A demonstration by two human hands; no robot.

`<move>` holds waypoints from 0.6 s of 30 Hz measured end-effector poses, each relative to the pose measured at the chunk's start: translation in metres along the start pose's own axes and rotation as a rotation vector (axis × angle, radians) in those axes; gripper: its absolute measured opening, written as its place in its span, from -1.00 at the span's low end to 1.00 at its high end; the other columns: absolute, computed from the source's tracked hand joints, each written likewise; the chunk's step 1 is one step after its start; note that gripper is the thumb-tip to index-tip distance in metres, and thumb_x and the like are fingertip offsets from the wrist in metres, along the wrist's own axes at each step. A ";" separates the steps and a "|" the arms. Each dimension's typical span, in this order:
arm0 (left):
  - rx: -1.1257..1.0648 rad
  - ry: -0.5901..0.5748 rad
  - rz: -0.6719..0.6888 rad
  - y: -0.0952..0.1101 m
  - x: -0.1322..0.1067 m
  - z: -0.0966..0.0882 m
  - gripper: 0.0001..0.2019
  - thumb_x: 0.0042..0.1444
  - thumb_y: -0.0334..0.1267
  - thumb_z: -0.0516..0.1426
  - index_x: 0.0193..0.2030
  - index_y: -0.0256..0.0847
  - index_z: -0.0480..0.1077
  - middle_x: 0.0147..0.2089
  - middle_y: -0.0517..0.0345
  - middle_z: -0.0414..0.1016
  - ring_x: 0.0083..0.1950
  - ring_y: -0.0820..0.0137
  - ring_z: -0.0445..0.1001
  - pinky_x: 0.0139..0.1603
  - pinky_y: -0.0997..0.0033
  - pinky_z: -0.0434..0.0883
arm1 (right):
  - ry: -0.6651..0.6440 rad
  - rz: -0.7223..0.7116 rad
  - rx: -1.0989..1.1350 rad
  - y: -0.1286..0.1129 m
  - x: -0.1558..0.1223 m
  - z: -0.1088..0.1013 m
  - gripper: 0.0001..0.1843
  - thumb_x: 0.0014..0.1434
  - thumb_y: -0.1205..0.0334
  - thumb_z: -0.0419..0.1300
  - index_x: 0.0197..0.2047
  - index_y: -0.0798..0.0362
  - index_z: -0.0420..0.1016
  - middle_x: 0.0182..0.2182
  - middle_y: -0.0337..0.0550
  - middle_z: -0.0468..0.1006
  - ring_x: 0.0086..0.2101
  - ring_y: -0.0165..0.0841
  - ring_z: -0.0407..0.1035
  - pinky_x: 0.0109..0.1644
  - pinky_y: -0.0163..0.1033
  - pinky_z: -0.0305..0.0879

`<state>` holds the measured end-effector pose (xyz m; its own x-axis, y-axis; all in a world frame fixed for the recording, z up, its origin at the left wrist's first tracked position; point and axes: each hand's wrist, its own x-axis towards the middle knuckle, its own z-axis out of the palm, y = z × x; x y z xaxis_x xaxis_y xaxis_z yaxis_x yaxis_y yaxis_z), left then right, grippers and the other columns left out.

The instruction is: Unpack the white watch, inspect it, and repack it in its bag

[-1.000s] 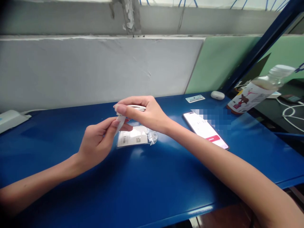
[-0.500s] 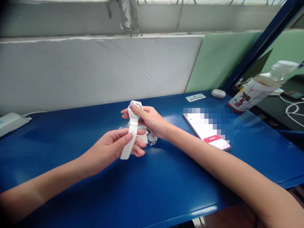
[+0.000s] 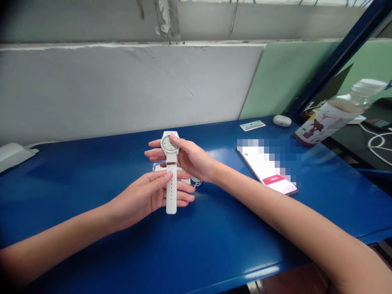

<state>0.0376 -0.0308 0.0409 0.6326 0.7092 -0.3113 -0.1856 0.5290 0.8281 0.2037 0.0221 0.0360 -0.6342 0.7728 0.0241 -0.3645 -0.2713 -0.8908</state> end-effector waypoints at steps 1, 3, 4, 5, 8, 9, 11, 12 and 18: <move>0.001 0.000 -0.003 0.000 0.000 0.000 -0.75 0.38 -0.22 0.08 -0.02 -0.38 0.46 -0.10 -0.22 0.64 -0.08 0.12 0.65 0.00 0.11 0.54 | -0.009 0.002 0.008 -0.001 0.000 0.000 -0.55 0.37 -0.10 -0.02 0.02 0.00 0.53 0.05 -0.04 0.62 0.08 -0.18 0.48 0.22 0.01 0.33; -0.001 -0.001 -0.010 0.001 -0.001 0.000 -0.74 0.39 -0.23 0.06 -0.04 -0.38 0.48 -0.10 -0.22 0.64 -0.07 0.12 0.65 0.01 0.12 0.54 | -0.017 0.007 0.018 -0.002 0.000 0.001 -0.55 0.38 -0.08 -0.02 0.01 0.02 0.53 0.03 -0.04 0.63 0.05 -0.20 0.50 0.23 -0.01 0.32; -0.001 -0.003 -0.014 0.001 -0.001 0.000 -0.73 0.40 -0.22 0.05 -0.04 -0.38 0.48 -0.10 -0.22 0.64 -0.07 0.12 0.65 0.01 0.12 0.54 | -0.016 0.013 0.020 -0.002 0.000 0.002 -0.55 0.38 -0.09 -0.03 0.02 0.02 0.53 0.02 -0.04 0.63 0.04 -0.20 0.50 0.23 -0.02 0.32; 0.000 -0.004 -0.015 0.001 -0.002 0.000 -0.72 0.40 -0.22 0.04 -0.04 -0.38 0.48 -0.10 -0.22 0.64 -0.06 0.12 0.65 0.02 0.12 0.54 | -0.014 0.020 0.019 -0.003 0.000 0.002 -0.53 0.39 -0.10 -0.04 0.02 0.02 0.53 0.03 -0.03 0.63 0.04 -0.20 0.50 0.23 -0.02 0.31; 0.003 0.006 -0.010 0.001 -0.002 0.000 -0.69 0.42 -0.19 0.01 -0.03 -0.38 0.49 -0.07 -0.24 0.64 -0.02 0.11 0.63 0.05 0.11 0.52 | -0.008 0.041 0.023 -0.004 -0.001 0.003 -0.52 0.40 -0.10 -0.08 0.05 0.01 0.50 0.09 -0.04 0.59 0.09 -0.20 0.46 0.26 0.00 0.29; 0.001 0.012 -0.009 0.001 -0.002 0.001 -0.68 0.42 -0.18 0.01 -0.03 -0.38 0.49 -0.06 -0.25 0.63 -0.01 0.10 0.63 0.06 0.10 0.52 | -0.007 0.046 0.029 -0.004 -0.001 0.003 -0.52 0.40 -0.09 -0.09 0.07 0.01 0.49 0.11 -0.05 0.57 0.11 -0.20 0.45 0.26 0.00 0.28; -0.004 0.024 -0.012 0.001 -0.002 0.001 -0.67 0.42 -0.18 0.01 -0.04 -0.39 0.50 -0.06 -0.25 0.63 -0.01 0.10 0.63 0.07 0.10 0.52 | -0.007 0.054 0.048 -0.004 -0.002 0.004 -0.53 0.41 -0.06 -0.11 0.09 0.00 0.46 0.14 -0.05 0.55 0.13 -0.22 0.43 0.28 0.00 0.26; -0.007 0.026 -0.013 0.001 -0.002 0.001 -0.67 0.42 -0.18 0.00 -0.05 -0.39 0.50 -0.06 -0.26 0.63 -0.01 0.10 0.63 0.06 0.11 0.52 | -0.010 0.055 0.060 -0.004 -0.002 0.004 -0.52 0.42 -0.05 -0.13 0.10 0.01 0.45 0.14 -0.04 0.55 0.13 -0.23 0.44 0.28 0.00 0.25; -0.031 0.033 -0.001 -0.001 0.000 0.002 -0.70 0.40 -0.16 0.04 -0.08 -0.36 0.48 -0.10 -0.21 0.64 -0.06 0.12 0.65 0.02 0.14 0.54 | 0.001 0.040 0.081 -0.007 -0.002 0.009 -0.45 0.39 0.03 -0.23 0.15 0.07 0.42 0.11 0.00 0.57 0.11 -0.20 0.45 0.28 0.06 0.24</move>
<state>0.0389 -0.0324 0.0409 0.6074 0.7236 -0.3276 -0.2087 0.5434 0.8131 0.2016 0.0180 0.0465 -0.6488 0.7609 -0.0113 -0.3930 -0.3478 -0.8512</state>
